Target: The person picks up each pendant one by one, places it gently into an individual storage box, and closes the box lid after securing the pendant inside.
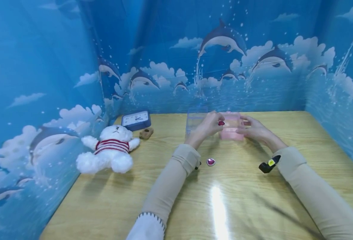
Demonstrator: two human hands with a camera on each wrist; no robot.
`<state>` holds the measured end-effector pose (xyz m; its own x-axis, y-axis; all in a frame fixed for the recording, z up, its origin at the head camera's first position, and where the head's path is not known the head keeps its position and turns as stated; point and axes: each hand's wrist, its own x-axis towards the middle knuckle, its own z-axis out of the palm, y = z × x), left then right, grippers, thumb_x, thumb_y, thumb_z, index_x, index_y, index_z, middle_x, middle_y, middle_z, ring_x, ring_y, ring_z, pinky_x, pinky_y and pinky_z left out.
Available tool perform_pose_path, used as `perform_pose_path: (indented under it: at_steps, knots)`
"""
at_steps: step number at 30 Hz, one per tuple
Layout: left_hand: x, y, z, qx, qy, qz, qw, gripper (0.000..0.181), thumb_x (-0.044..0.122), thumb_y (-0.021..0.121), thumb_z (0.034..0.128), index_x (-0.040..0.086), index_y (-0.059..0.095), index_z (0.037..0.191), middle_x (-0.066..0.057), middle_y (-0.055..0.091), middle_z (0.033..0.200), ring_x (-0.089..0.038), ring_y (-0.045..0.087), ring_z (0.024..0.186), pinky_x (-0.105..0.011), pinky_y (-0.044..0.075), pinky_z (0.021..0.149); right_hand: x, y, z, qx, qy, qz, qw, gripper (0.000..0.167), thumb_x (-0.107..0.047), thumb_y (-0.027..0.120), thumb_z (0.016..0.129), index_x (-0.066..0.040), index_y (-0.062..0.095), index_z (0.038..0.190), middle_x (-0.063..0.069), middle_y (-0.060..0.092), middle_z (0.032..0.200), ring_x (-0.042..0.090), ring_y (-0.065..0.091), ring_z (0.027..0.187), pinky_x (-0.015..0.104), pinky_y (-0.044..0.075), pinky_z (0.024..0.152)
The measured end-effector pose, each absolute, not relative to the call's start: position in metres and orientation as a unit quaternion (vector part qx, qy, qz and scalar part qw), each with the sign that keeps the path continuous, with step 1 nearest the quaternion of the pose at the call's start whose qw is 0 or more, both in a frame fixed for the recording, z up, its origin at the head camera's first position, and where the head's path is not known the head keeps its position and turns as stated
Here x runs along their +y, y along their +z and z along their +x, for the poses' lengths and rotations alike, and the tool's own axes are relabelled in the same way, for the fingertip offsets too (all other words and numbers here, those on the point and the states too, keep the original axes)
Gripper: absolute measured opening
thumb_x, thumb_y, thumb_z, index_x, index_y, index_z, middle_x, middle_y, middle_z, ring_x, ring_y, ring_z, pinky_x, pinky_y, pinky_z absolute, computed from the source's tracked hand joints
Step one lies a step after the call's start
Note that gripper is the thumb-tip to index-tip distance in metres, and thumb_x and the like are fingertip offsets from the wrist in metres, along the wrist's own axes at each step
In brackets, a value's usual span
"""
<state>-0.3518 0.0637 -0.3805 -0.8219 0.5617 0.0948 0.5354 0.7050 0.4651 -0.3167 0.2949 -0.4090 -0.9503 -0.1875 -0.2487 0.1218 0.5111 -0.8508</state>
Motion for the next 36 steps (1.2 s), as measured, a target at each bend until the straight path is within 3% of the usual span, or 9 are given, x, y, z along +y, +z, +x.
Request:
perform_pose_path:
  at_steps: [8,23,29,36]
  knots:
    - [0.075,-0.389,-0.354,0.920,0.229,0.317,0.020,0.035,0.005,0.073,0.0955,0.002,0.071,0.130,-0.011,0.075,0.131,-0.022,0.070,0.122,-0.027,0.058,0.104,0.292,-0.411,-0.318,0.852,-0.499,-0.016,0.155,0.091,-0.024,0.064,0.106,-0.012,0.001,0.171,0.034,0.012,0.172,0.052,0.023,0.158,0.061,0.036,0.126]
    - [0.089,-0.393,-0.359,0.927,0.188,0.325,0.016,0.041,0.003,0.073,0.0951,0.007,0.070,0.135,-0.007,0.071,0.140,-0.021,0.062,0.136,-0.027,0.053,0.114,0.292,-0.412,-0.319,0.846,-0.512,-0.022,0.150,0.091,-0.018,0.063,0.105,-0.008,0.000,0.170,0.037,0.013,0.171,0.053,0.023,0.158,0.060,0.037,0.126]
    - [0.092,-0.396,-0.361,0.926,0.172,0.336,-0.005,0.039,0.001,0.072,0.0946,0.007,0.071,0.133,-0.007,0.074,0.134,-0.020,0.066,0.130,-0.027,0.055,0.110,0.290,-0.410,-0.317,0.854,-0.499,-0.019,0.147,0.092,-0.022,0.065,0.105,-0.009,0.002,0.170,0.035,0.014,0.171,0.052,0.023,0.158,0.062,0.035,0.127]
    - [0.095,-0.394,-0.360,0.931,0.154,0.331,0.004,0.041,0.002,0.072,0.0960,0.009,0.070,0.136,-0.005,0.074,0.133,-0.017,0.067,0.127,-0.022,0.056,0.107,0.291,-0.408,-0.315,0.853,-0.500,-0.022,0.145,0.090,-0.023,0.064,0.105,-0.010,0.003,0.170,0.035,0.014,0.171,0.052,0.021,0.159,0.062,0.035,0.126]
